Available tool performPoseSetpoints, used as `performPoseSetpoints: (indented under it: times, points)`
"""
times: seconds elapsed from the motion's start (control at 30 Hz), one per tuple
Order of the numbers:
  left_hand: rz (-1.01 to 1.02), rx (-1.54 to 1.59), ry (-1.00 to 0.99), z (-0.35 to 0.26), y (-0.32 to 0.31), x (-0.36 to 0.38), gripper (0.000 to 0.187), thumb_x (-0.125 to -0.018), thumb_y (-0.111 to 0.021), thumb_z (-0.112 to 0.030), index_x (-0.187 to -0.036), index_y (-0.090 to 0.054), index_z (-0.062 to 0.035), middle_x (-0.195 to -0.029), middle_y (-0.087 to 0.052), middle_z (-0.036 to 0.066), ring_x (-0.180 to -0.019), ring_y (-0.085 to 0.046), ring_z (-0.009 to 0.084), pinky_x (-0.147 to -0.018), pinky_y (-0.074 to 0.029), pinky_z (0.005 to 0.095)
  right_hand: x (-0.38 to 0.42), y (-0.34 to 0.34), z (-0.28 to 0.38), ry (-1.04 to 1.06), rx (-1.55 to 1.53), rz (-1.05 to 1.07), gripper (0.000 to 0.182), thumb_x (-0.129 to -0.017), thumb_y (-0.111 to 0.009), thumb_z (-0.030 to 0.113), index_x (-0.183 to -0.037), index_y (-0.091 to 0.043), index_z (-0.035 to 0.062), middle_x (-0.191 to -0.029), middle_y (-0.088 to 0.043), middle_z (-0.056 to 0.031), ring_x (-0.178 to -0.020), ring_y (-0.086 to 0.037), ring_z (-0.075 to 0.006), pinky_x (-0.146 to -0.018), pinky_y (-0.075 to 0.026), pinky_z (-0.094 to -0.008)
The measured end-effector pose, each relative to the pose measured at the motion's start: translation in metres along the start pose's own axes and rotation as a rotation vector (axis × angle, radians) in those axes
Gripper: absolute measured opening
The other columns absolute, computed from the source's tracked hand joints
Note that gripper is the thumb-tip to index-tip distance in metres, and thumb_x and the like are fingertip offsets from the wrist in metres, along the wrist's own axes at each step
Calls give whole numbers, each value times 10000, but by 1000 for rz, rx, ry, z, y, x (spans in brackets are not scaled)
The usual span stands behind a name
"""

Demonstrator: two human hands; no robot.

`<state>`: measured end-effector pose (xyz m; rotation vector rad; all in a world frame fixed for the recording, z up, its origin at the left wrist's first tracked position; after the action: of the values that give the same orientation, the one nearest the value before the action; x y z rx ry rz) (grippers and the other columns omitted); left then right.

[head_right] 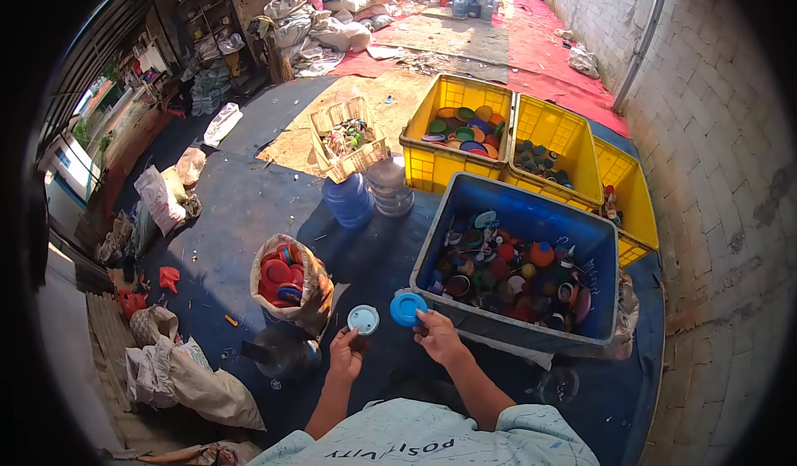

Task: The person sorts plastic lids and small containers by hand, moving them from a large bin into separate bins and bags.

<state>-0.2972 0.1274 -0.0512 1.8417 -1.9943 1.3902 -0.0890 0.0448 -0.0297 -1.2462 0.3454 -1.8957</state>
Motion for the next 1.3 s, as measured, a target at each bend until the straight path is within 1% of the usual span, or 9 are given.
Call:
performPoseSetpoints:
  times: [0.23, 0.43, 0.57, 0.7, 0.93, 1.0, 1.17, 1.23, 1.3]
  points:
    - [104, 52, 9, -30, -43, -52, 230, -838, -661, -56, -1041, -554, -77, -885, -657, 45, -786, -653, 156, -709, -521, 312, -28, -25, 55, 149, 120, -68, 233, -861, -677, 163, -1050, -549, 112, -834, -578, 9, -692, -535, -94, -597, -404, -246]
    - [145, 40, 18, -46, -94, -114, 246, -844, -656, -47, -1059, -537, -66, -906, -651, 52, -803, -651, 156, -716, -533, 306, -91, -42, 113, 230, 25, 4, 267, -850, -688, 167, -1060, -533, 115, -836, -575, 16, -696, -530, -91, -615, -408, -256]
    - [198, -26, 58, -52, -135, -150, 248, -846, -658, -45, -1059, -532, -61, -928, -645, 58, -824, -646, 159, -730, -530, 311, -109, -45, 151, 306, -55, -38, 301, -831, -706, 180, -1055, -522, 103, -833, -572, 18, -708, -540, -89, -662, -425, -267]
    - [216, -147, 128, -61, -174, -176, 228, -853, -657, -59, -1042, -530, -59, -907, -626, 50, -806, -630, 151, -724, -534, 317, -127, -25, 162, 389, -76, -145, 297, -827, -705, 182, -1049, -528, 96, -821, -569, 22, -700, -538, -76, -634, -424, -253]
    - [277, -179, 222, -63, -213, -248, 267, -844, -679, -85, -1058, -524, -50, -903, -627, 50, -802, -631, 151, -731, -524, 323, -162, -19, 164, 361, 43, -233, 319, -814, -704, 187, -1067, -559, 58, -801, -588, 12, -661, -528, -66, -595, -408, -216]
    - [291, -207, 264, -61, -221, -268, 251, -847, -669, -84, -1051, -525, -52, -868, -612, 41, -762, -616, 136, -706, -524, 306, -172, -21, 170, 368, 69, -283, 262, -826, -689, 147, -1039, -576, 45, -824, -607, -8, -654, -538, -75, -587, -419, -236]
    - [392, -268, 319, -80, -282, -334, 253, -853, -654, -78, -1065, -519, -46, -875, -607, 41, -755, -604, 124, -665, -519, 287, -210, -48, 221, 446, 103, -296, 257, -827, -686, 144, -1034, -574, 40, -828, -606, -10, -652, -542, -77, -588, -436, -234]
    - [460, -267, 310, -98, -332, -358, 268, -857, -655, -92, -1083, -519, -46, -858, -613, 30, -758, -605, 119, -727, -507, 298, -225, -72, 263, 512, 110, -293, 276, -825, -694, 164, -1032, -575, 27, -783, -590, -4, -630, -527, -70, -559, -415, -219]
    - [567, -227, 274, -113, -391, -391, 278, -868, -652, -116, -1103, -524, -43, -891, -623, 32, -776, -615, 129, -763, -504, 312, -234, -101, 313, 656, -29, -210, 223, -865, -659, 165, -1028, -565, 46, -805, -601, 6, -671, -570, -82, -579, -457, -230]
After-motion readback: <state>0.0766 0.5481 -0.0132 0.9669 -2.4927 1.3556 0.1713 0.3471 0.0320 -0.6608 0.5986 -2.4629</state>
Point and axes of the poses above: each hand's wrist, its own x-axis away from the middle knuckle, its own y-axis out of the back of the hand, z = x × y, the point moved 7 cm from there along -x, towards the middle knuckle
